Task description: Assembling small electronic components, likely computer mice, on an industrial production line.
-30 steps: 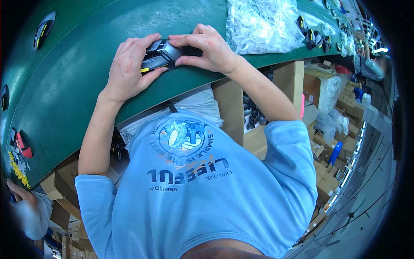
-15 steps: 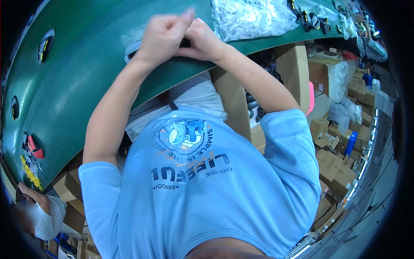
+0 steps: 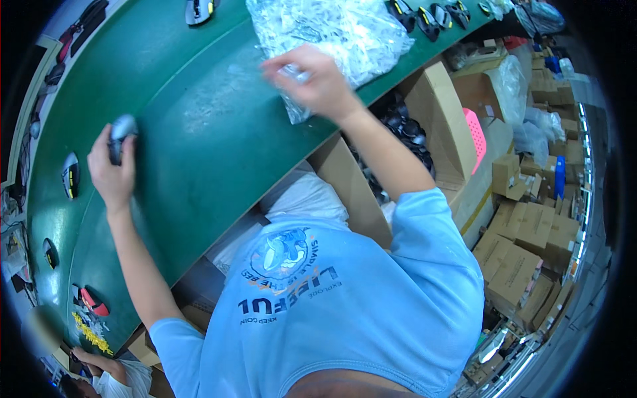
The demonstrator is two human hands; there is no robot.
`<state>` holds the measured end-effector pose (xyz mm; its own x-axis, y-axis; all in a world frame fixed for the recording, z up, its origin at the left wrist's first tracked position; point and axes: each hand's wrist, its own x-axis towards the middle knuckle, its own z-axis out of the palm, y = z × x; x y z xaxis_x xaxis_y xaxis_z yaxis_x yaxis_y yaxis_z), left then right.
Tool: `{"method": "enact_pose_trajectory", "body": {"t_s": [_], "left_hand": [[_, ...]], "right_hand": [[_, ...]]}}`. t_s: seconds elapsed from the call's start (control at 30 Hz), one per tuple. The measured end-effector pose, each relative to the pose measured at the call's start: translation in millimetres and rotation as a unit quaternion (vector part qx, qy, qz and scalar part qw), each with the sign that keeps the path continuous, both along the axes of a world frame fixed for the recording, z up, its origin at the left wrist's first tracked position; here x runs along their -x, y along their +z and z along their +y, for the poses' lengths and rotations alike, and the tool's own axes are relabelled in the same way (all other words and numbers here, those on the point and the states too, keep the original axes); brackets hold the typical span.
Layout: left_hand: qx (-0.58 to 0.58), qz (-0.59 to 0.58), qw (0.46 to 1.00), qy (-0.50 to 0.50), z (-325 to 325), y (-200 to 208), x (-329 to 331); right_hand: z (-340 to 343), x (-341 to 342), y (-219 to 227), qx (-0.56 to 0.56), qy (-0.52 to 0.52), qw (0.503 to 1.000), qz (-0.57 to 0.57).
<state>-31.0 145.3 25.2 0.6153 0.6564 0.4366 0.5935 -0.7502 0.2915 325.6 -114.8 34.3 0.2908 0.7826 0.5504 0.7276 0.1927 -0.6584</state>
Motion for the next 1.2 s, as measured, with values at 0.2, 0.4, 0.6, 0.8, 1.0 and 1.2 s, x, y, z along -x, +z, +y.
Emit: {"method": "enact_pose_trajectory", "body": {"t_s": [0.2,0.4,0.6,0.8,1.0,1.2], "left_hand": [[-0.061,-0.035,0.991,-0.114,86.6,-18.1,-142.6],[0.011,0.018,1.000,0.007,64.9,-32.4,-291.2],[0.185,-0.117,0.974,-0.051,72.9,-26.8,-232.4],[0.082,-0.055,0.970,-0.222,-39.2,-5.0,-64.1],[0.125,-0.016,0.982,-0.139,-124.5,-4.2,-12.0],[0.055,-0.014,0.990,-0.132,-137.8,-11.9,-16.3]], "right_hand": [[27.5,-95.4,-6.5,0.174,-0.116,0.963,-0.168],[42.4,-96.2,-8.2,0.268,-0.107,0.945,-0.155],[27.7,-99.1,-9.4,0.117,-0.110,0.983,-0.090],[2.8,-83.1,-4.3,0.069,-0.110,0.991,0.023],[2.7,37.2,9.9,0.027,0.040,0.973,0.226],[38.4,108.0,-13.4,0.051,0.146,0.987,0.053]]}}
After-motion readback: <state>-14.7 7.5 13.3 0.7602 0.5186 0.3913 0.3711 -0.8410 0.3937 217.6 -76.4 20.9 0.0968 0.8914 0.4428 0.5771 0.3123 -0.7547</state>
